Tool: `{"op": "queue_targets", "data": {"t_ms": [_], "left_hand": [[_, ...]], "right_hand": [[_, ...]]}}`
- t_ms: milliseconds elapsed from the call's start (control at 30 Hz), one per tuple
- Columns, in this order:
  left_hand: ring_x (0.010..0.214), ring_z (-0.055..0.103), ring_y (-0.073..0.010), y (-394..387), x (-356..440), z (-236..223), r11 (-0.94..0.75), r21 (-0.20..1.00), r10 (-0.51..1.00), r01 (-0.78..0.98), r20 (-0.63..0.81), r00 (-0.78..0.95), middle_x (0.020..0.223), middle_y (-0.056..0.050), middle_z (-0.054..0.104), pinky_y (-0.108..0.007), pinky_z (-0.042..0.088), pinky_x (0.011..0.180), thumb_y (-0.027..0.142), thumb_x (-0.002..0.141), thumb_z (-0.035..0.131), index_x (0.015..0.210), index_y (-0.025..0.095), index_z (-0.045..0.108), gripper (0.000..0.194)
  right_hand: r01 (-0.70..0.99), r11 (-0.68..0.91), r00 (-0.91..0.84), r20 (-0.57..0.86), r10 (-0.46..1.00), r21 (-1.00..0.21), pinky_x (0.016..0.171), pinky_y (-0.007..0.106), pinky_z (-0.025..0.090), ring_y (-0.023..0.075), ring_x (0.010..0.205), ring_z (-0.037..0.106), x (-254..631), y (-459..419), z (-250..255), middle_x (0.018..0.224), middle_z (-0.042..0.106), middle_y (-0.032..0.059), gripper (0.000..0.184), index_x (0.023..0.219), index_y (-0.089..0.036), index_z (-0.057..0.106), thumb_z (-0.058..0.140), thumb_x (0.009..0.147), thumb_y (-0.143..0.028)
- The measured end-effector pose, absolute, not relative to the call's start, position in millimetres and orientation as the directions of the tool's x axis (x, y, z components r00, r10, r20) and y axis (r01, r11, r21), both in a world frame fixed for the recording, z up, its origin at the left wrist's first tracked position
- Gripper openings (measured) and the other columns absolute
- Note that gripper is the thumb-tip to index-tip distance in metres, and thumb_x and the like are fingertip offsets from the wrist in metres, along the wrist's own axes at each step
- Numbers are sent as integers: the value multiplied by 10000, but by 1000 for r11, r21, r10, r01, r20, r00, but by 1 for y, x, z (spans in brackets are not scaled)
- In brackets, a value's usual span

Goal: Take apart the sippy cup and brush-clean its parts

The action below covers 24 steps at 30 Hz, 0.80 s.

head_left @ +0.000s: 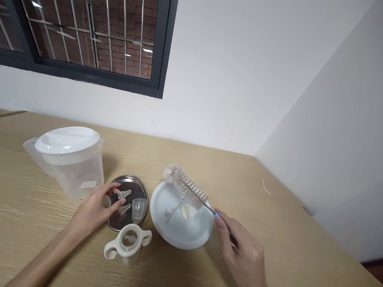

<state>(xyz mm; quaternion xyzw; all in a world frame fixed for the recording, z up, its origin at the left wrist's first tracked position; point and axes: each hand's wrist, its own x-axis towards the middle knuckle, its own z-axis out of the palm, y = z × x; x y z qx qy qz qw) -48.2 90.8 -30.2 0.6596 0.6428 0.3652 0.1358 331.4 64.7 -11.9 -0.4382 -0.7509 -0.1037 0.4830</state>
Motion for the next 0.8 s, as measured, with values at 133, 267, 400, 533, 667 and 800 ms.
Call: {"op": "queue_targets", "data": {"t_ms": [133, 267, 400, 533, 667, 800], "left_hand": [[1059, 654, -298, 90, -49, -37, -179, 531, 940, 828, 342, -16, 1082, -95, 722, -425, 488, 943, 468, 880, 622, 1164, 221, 650, 378], [1071, 645, -321, 92, -48, -43, -188, 465, 932, 865, 363, 8, 1081, -106, 734, -447, 474, 953, 437, 869, 628, 1105, 215, 684, 329], [1127, 615, -362, 94, -48, -47, -166, 436, 950, 884, 313, 23, 1134, -133, 719, -506, 439, 978, 462, 867, 613, 1142, 187, 670, 393], [1116, 634, -343, 92, -48, -35, -151, 489, 936, 859, 351, -35, 1138, -109, 724, -451, 456, 970, 549, 873, 587, 1135, 209, 674, 438], [995, 672, -276, 88, -45, -14, -189, 598, 925, 779, 376, -64, 1024, -72, 755, -305, 502, 825, 573, 931, 490, 962, 219, 701, 413], [874, 692, -255, 90, -31, 9, -201, 632, 935, 748, 351, -45, 879, -46, 769, -254, 482, 647, 614, 923, 468, 826, 225, 705, 465]], "right_hand": [[789, 556, -102, 836, 540, -263, 664, 224, 607, 172, 787, 754, 336, 69, -13, 969, 779, 70, 183, 1050, -156, 734, 586, 951, -198], [809, 516, -58, 837, 545, -281, 702, 223, 609, 168, 799, 757, 339, 71, -15, 970, 780, 61, 179, 1038, -162, 736, 587, 957, -221], [815, 492, -22, 833, 553, -305, 708, 231, 608, 167, 792, 756, 341, 71, -16, 976, 781, 59, 180, 1034, -164, 738, 590, 958, -233], [815, 467, 24, 825, 564, -343, 701, 240, 601, 170, 804, 754, 344, 74, -17, 979, 782, 63, 190, 1028, -164, 742, 587, 965, -256], [790, 451, 108, 818, 565, -416, 731, 251, 592, 174, 832, 750, 349, 79, -16, 986, 780, 71, 221, 1027, -154, 741, 572, 972, -286], [773, 404, 204, 795, 571, -489, 721, 254, 576, 170, 805, 738, 354, 84, -14, 957, 779, 70, 274, 1009, -148, 739, 535, 987, -331]]}}
